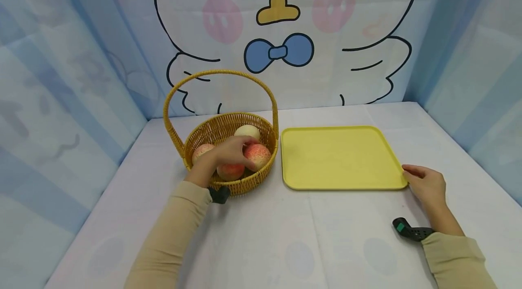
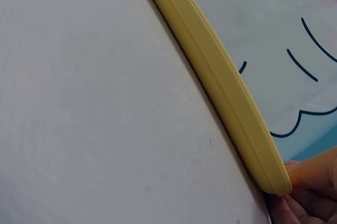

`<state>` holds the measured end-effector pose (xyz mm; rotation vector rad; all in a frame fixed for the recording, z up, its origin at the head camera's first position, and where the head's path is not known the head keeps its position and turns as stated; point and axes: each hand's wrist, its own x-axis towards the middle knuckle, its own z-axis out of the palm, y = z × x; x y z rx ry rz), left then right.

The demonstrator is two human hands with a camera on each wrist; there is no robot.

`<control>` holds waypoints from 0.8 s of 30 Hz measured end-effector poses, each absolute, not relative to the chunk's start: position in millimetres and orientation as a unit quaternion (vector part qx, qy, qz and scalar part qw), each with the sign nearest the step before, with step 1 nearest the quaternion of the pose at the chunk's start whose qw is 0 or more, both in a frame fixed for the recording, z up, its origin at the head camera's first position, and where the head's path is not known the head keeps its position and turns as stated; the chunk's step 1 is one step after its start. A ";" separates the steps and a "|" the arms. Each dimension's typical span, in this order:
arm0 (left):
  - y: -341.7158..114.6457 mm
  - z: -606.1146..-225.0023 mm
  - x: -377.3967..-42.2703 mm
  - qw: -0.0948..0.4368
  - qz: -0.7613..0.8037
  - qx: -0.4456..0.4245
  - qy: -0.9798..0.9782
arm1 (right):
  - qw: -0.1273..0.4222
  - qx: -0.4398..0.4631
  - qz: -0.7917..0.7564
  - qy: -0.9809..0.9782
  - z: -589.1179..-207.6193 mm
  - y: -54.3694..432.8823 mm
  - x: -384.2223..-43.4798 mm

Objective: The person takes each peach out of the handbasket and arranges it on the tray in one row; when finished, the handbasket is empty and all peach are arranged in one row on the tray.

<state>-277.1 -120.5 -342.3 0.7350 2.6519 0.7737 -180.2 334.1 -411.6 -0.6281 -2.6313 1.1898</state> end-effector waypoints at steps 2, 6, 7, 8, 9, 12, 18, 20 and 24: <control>-119.9 -342.8 -277.3 0.143 0.267 0.258 0.918 | 0.091 -0.215 0.402 -0.886 -411.6 334.0 -180.4; -118.7 -344.3 -278.4 0.143 0.268 0.272 0.913 | 0.092 -0.216 0.403 -0.885 -412.3 334.3 -180.8; -118.7 -344.9 -278.7 0.140 0.268 0.274 0.913 | 0.092 -0.215 0.402 -0.885 -412.6 334.5 -180.7; -118.6 -345.5 -278.9 0.139 0.269 0.273 0.913 | 0.092 -0.214 0.403 -0.885 -413.0 334.7 -180.6; -118.6 -346.0 -279.1 0.137 0.270 0.273 0.913 | 0.093 -0.213 0.403 -0.885 -413.3 334.8 -180.5; -119.1 -347.6 -279.4 0.130 0.272 0.267 0.915 | 0.092 -0.211 0.402 -0.886 -414.2 335.0 -180.7; -121.1 -349.5 -279.3 0.111 0.287 0.262 0.915 | 0.094 -0.206 0.403 -0.887 -414.3 334.9 -181.1; -122.3 -350.4 -279.7 0.100 0.295 0.257 0.915 | 0.094 -0.206 0.403 -0.887 -414.1 334.7 -181.1; -124.7 -352.1 -280.5 0.077 0.305 0.255 0.914 | 0.092 -0.213 0.402 -0.886 -413.9 334.2 -180.8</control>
